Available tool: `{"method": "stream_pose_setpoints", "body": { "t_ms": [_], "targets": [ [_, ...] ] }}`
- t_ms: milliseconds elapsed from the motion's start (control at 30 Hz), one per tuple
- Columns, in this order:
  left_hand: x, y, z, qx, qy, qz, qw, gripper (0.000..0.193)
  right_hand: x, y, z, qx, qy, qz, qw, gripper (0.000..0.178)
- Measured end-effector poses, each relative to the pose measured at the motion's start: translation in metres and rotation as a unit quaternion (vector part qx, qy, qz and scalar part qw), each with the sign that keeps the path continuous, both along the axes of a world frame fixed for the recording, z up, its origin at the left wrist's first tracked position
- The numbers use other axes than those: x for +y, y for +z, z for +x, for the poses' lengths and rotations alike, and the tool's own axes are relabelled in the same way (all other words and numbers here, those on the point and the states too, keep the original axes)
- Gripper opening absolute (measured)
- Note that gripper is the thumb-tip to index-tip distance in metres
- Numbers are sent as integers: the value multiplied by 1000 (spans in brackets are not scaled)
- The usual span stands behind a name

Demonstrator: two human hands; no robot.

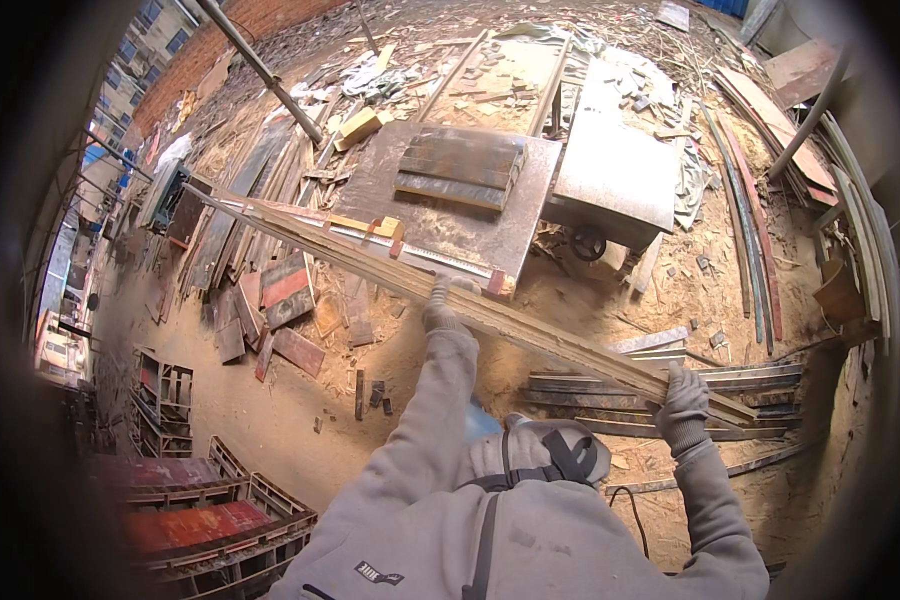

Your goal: The person repeatedly places thin wooden strips on a table saw, cuts them to length, and stacks the cut pieces. The person then gathers the cut pieces and carries them to another area.

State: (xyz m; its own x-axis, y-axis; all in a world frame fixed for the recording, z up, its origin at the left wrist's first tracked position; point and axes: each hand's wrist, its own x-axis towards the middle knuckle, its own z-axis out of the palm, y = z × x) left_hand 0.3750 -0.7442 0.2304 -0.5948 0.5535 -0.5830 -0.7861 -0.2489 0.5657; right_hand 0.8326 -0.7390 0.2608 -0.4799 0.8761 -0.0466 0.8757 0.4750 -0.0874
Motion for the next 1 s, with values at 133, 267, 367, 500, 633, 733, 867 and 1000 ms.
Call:
{"method": "stream_pose_setpoints", "body": {
  "t_ms": [133,267,367,500,633,733,867,1000],
  "targets": [
    [91,-27,-105,-39,-21,5,999,33,79,-21,-79,30,-22,59,998,74],
    [178,-65,-215,-122,-38,68,990,32,144,-23,-199,16,-33,76,996,74],
    [239,-107,-307,-72,-76,-20,994,39,206,-32,-296,-108,-64,33,992,65],
    [315,-174,-403,-104,-111,-52,987,57,281,-55,-382,-146,-72,-18,986,51],
    [322,-197,-432,-59,-214,-152,963,63,326,-86,-431,-159,-75,-61,982,47],
    [304,-174,-418,146,-518,-260,801,62,355,-120,-465,-185,-82,-69,977,37],
    [311,-146,-379,809,-425,-108,392,93,378,-184,-513,-126,-63,-86,986,22],
    [369,-175,-360,818,-534,-17,215,110,388,-230,-569,-84,-66,-61,992,17]
  ]
}}
